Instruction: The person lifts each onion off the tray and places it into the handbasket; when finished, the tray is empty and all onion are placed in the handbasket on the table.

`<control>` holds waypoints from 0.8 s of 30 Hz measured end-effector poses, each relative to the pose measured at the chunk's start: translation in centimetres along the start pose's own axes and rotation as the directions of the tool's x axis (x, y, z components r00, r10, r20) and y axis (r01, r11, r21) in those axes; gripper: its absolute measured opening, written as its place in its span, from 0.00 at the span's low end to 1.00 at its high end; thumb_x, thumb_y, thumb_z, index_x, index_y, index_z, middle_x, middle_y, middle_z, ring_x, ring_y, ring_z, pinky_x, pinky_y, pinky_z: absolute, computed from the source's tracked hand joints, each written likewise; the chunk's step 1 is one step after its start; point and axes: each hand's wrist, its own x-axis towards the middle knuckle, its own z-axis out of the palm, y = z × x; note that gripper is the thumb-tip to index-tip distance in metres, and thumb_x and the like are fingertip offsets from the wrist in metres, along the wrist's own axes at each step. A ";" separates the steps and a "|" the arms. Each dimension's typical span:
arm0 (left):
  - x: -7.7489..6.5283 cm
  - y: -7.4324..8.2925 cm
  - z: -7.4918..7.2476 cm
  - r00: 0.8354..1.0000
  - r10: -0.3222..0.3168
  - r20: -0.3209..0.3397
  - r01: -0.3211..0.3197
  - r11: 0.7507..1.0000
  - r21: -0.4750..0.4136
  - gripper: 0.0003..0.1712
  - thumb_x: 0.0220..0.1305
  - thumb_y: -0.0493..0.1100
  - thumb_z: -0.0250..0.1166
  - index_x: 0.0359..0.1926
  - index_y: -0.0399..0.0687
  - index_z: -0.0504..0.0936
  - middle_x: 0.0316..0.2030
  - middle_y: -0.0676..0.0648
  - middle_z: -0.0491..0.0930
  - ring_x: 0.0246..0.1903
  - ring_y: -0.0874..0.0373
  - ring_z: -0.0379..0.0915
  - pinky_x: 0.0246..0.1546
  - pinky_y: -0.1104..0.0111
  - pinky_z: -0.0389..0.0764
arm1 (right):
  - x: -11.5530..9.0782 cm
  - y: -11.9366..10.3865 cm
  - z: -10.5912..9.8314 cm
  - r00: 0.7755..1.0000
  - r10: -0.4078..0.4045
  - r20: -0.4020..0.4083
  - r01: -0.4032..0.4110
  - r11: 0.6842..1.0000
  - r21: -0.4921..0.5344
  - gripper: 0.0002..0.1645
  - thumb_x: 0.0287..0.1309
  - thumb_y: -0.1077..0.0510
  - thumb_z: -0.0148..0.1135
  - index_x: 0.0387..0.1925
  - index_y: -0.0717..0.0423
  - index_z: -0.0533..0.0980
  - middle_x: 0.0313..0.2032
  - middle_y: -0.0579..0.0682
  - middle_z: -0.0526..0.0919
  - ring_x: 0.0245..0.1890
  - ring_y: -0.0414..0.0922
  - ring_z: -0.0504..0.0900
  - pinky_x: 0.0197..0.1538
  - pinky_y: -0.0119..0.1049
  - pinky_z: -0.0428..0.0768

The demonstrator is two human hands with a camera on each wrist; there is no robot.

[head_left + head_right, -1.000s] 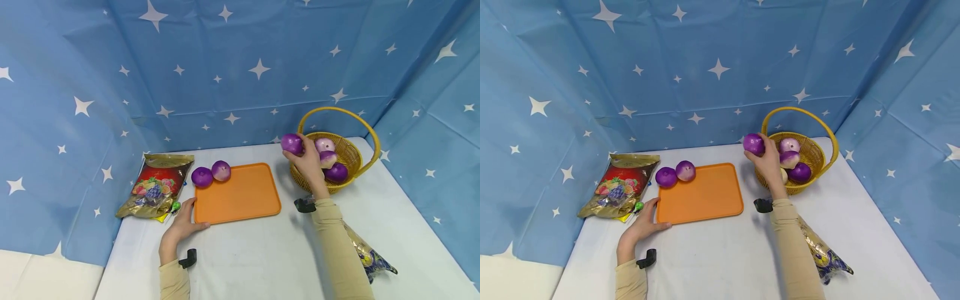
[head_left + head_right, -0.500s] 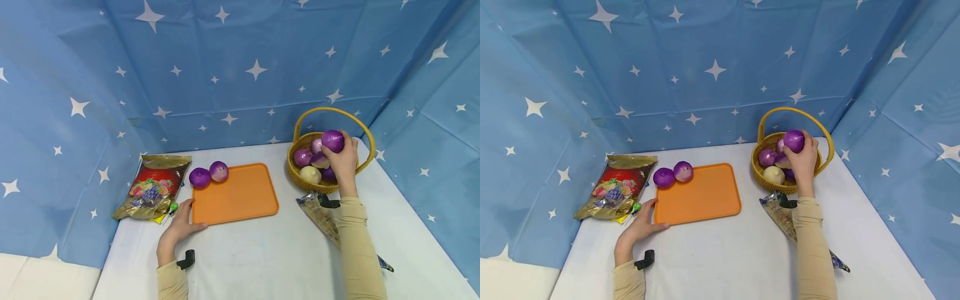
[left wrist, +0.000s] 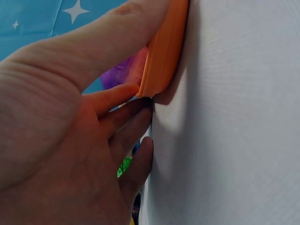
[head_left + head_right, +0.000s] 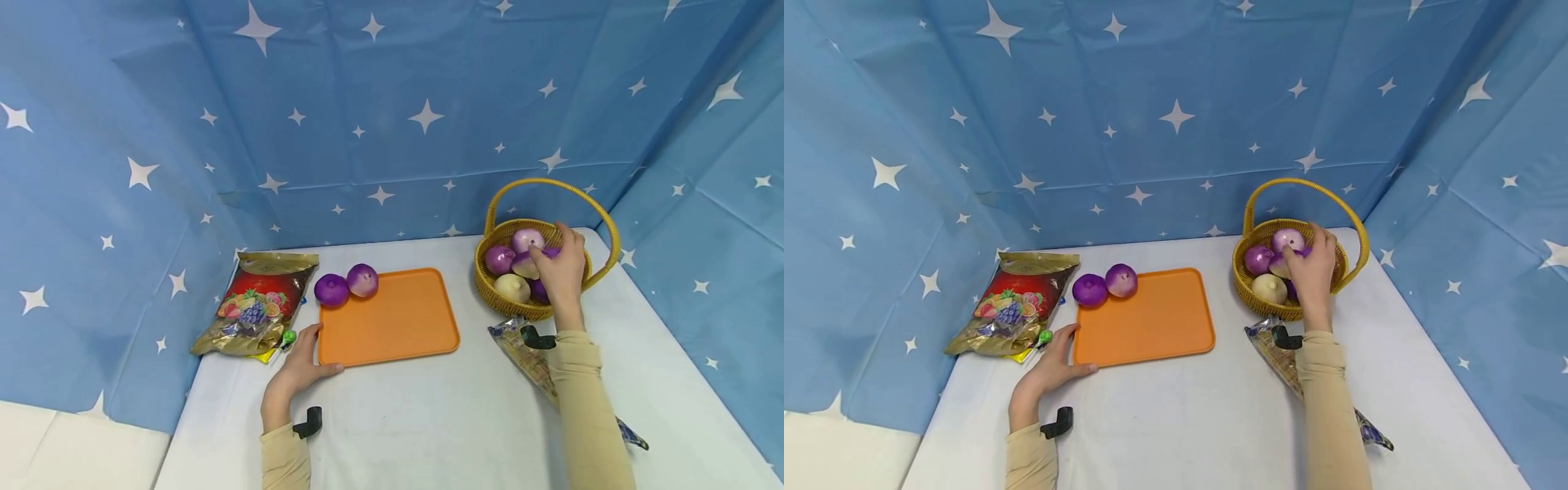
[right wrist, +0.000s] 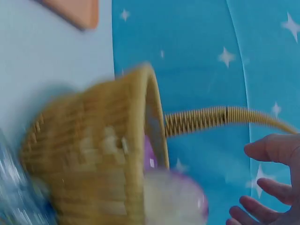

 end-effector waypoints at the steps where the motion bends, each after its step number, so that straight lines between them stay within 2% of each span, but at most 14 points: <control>1: 0.0 0.0 0.0 1.000 -0.003 0.001 0.003 1.000 0.002 0.60 0.47 0.58 0.74 0.72 0.45 0.49 0.70 0.41 0.49 0.70 0.43 0.43 0.67 0.48 0.52 | -0.3 -0.3 0.4 1.000 -0.025 0.003 0.025 1.000 0.015 0.38 0.53 0.53 0.65 0.66 0.51 0.65 0.61 0.58 0.65 0.60 0.58 0.66 0.62 0.54 0.64; 4: 0.0 -0.1 0.0 1.000 -0.008 0.003 0.008 1.000 0.008 0.59 0.47 0.58 0.74 0.72 0.45 0.49 0.70 0.41 0.49 0.70 0.43 0.43 0.67 0.47 0.52 | -1.2 -1.3 1.7 0.995 -0.092 0.030 0.090 0.994 0.061 0.35 0.51 0.57 0.67 0.62 0.55 0.68 0.58 0.58 0.68 0.56 0.56 0.69 0.59 0.53 0.67; 6: 0.0 0.0 0.0 1.000 -0.009 0.004 0.009 1.000 0.003 0.59 0.47 0.58 0.74 0.72 0.45 0.49 0.70 0.41 0.49 0.70 0.43 0.43 0.67 0.47 0.52 | -1.9 -2.2 2.9 0.984 -0.156 0.082 0.150 0.986 0.077 0.35 0.50 0.58 0.67 0.61 0.56 0.69 0.56 0.59 0.69 0.55 0.56 0.69 0.58 0.53 0.67; 8: 0.0 0.0 0.0 1.000 -0.007 0.003 0.007 1.000 -0.003 0.59 0.47 0.58 0.74 0.72 0.46 0.49 0.70 0.42 0.49 0.70 0.44 0.43 0.67 0.47 0.52 | -2.6 -3.3 4.1 0.967 -0.203 0.156 0.189 0.977 0.098 0.35 0.52 0.58 0.67 0.62 0.57 0.68 0.57 0.58 0.69 0.56 0.56 0.69 0.59 0.53 0.67; 12: 0.0 -0.1 0.0 1.000 -0.008 -0.009 0.008 1.000 -0.018 0.60 0.45 0.58 0.75 0.72 0.47 0.50 0.70 0.42 0.49 0.70 0.44 0.44 0.67 0.48 0.53 | -4.0 -5.5 7.4 0.925 -0.253 0.285 0.216 0.964 0.153 0.36 0.52 0.57 0.67 0.63 0.55 0.67 0.58 0.58 0.69 0.56 0.57 0.70 0.57 0.51 0.71; 17: -0.2 -0.1 -0.1 0.999 -0.009 -0.033 0.008 1.000 -0.019 0.60 0.45 0.56 0.76 0.72 0.46 0.51 0.70 0.42 0.50 0.70 0.44 0.45 0.66 0.48 0.54 | -6.2 -7.9 11.9 0.882 -0.256 0.397 0.157 0.951 0.265 0.36 0.53 0.59 0.67 0.64 0.54 0.66 0.58 0.56 0.68 0.59 0.55 0.69 0.59 0.49 0.72; 19: -0.2 0.0 -0.1 0.999 -0.003 -0.037 0.002 1.000 -0.020 0.59 0.46 0.55 0.76 0.72 0.46 0.51 0.70 0.42 0.51 0.70 0.43 0.45 0.66 0.47 0.54 | -7.4 -8.8 13.8 0.857 -0.239 0.457 0.108 0.950 0.294 0.37 0.53 0.59 0.67 0.64 0.53 0.65 0.59 0.55 0.67 0.60 0.54 0.68 0.60 0.48 0.71; 24: -0.3 0.3 0.2 0.999 0.013 -0.038 -0.014 1.000 -0.025 0.58 0.46 0.54 0.76 0.71 0.44 0.52 0.70 0.41 0.52 0.69 0.43 0.45 0.66 0.47 0.54 | -10.2 -9.9 18.5 0.786 -0.196 0.587 0.032 0.960 0.278 0.41 0.53 0.54 0.69 0.67 0.51 0.63 0.61 0.55 0.66 0.61 0.56 0.68 0.60 0.50 0.71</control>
